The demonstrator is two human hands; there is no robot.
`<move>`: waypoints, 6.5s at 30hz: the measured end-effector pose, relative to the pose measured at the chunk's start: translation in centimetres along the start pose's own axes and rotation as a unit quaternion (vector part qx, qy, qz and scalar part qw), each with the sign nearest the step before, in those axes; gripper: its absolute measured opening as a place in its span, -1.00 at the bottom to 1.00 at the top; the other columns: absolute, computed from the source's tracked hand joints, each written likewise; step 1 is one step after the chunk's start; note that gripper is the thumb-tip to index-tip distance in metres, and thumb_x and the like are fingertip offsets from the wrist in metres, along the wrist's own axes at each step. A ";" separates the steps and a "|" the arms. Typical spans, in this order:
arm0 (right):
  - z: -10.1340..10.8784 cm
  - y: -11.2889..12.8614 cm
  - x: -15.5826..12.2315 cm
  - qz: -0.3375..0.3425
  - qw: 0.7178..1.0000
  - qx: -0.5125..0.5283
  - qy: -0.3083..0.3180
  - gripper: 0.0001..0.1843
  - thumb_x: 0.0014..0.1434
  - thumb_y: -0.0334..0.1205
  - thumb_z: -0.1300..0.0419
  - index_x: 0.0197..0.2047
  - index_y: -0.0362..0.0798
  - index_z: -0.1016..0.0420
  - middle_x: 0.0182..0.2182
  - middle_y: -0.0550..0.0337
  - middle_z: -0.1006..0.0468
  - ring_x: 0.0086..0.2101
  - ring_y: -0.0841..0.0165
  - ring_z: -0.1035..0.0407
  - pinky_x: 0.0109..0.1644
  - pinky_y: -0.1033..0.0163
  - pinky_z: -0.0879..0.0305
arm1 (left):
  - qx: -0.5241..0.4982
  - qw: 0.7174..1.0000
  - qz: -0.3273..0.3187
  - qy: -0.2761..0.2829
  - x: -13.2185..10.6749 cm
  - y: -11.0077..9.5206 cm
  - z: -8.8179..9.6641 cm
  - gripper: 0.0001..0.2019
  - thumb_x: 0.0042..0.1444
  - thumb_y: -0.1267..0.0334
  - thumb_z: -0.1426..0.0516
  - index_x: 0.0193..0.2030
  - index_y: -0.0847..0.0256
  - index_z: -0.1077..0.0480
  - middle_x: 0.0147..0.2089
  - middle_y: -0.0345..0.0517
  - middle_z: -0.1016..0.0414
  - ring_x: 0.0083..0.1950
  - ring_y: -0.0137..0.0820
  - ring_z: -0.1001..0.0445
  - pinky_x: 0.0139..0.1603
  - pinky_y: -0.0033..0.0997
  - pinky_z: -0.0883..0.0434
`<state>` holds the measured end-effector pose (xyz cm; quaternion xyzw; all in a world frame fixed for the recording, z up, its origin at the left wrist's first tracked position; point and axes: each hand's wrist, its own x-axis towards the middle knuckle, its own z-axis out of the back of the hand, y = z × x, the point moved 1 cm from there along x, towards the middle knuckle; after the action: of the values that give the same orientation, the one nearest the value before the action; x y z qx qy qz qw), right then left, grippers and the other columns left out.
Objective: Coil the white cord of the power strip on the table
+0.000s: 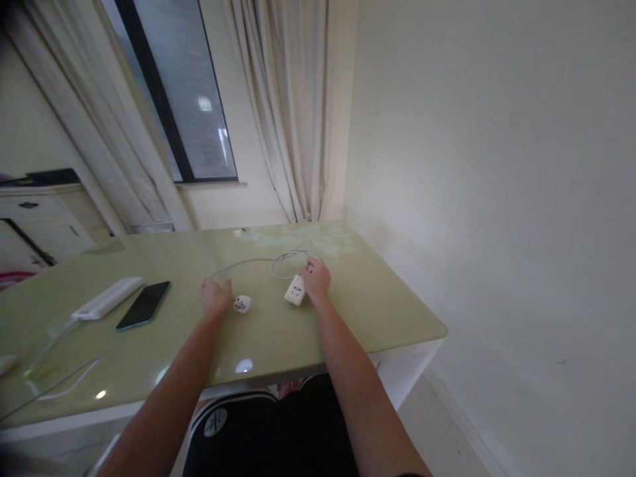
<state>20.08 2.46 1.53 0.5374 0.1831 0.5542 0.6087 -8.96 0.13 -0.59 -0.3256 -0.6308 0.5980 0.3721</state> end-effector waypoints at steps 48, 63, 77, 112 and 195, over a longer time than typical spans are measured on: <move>-1.6 3.4 -3.0 0.183 0.953 0.170 0.168 -0.76 0.23 0.00 -0.29 -0.31 0.03 -0.65 -0.35 0.13 -0.57 -0.25 0.26 -0.38 -0.04 0.18 -0.25 | -0.220 0.961 -0.011 0.168 -3.9 -3.5 -3.5 -0.65 -0.04 0.11 -0.38 -0.16 0.18 -0.45 -0.34 -0.28 -0.44 -0.58 -0.66 -0.22 -0.63 -0.63 -0.10; 0.6 0.4 0.6 -0.188 0.731 0.656 0.013 -0.55 0.31 0.06 -0.14 -0.52 0.03 -0.18 -0.61 0.36 -0.30 -0.56 0.45 -0.26 -0.38 0.29 -0.33 | -0.374 0.917 0.129 -0.050 -0.5 -2.6 -1.0 -0.86 0.13 0.51 -0.17 -0.36 0.25 -0.30 -0.57 -0.44 -0.18 -0.70 -0.69 -0.03 -0.69 -0.66 0.01; 1.6 1.4 -0.8 0.071 0.984 0.043 -0.158 -0.64 0.23 -0.36 -0.03 0.05 -0.05 -0.49 0.10 -0.08 -0.50 0.16 0.09 -0.25 0.25 -0.03 -0.08 | -0.357 0.933 -0.002 0.030 -2.3 -4.1 -1.8 -0.64 -0.15 0.21 -0.45 -0.24 0.28 -0.49 -0.45 -0.35 -0.38 -0.64 -0.72 -0.05 -0.66 -0.59 0.04; 3.2 -2.0 2.2 -0.038 0.955 0.091 -0.279 -0.65 0.32 0.02 0.01 -0.19 -0.07 -0.40 -0.20 -0.04 -0.54 -0.16 0.20 -0.39 0.04 0.10 -0.27 | -0.192 0.976 0.030 0.101 -3.1 -4.9 -2.6 -0.68 0.10 0.04 -0.30 -0.16 0.24 -0.48 -0.49 -0.26 -0.40 -0.63 -0.61 -0.17 -0.52 -0.58 -0.26; 0.0 -0.4 -0.9 0.037 0.992 -0.121 -0.006 -0.62 0.28 -0.29 -0.04 0.13 -0.09 -0.47 0.07 -0.04 -0.57 0.08 0.19 -0.41 0.20 0.14 -0.21 | 0.047 0.959 -0.257 0.110 -4.6 -1.6 -4.7 -0.58 0.16 0.06 -0.23 0.10 0.19 -0.42 -0.03 0.01 -0.43 -0.17 -0.36 -0.50 -0.16 -0.32 -0.51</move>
<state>19.97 1.72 0.84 0.4692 0.0912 0.5912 0.6497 -2.51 -1.47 0.64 -0.1984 -0.6194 0.4717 0.5954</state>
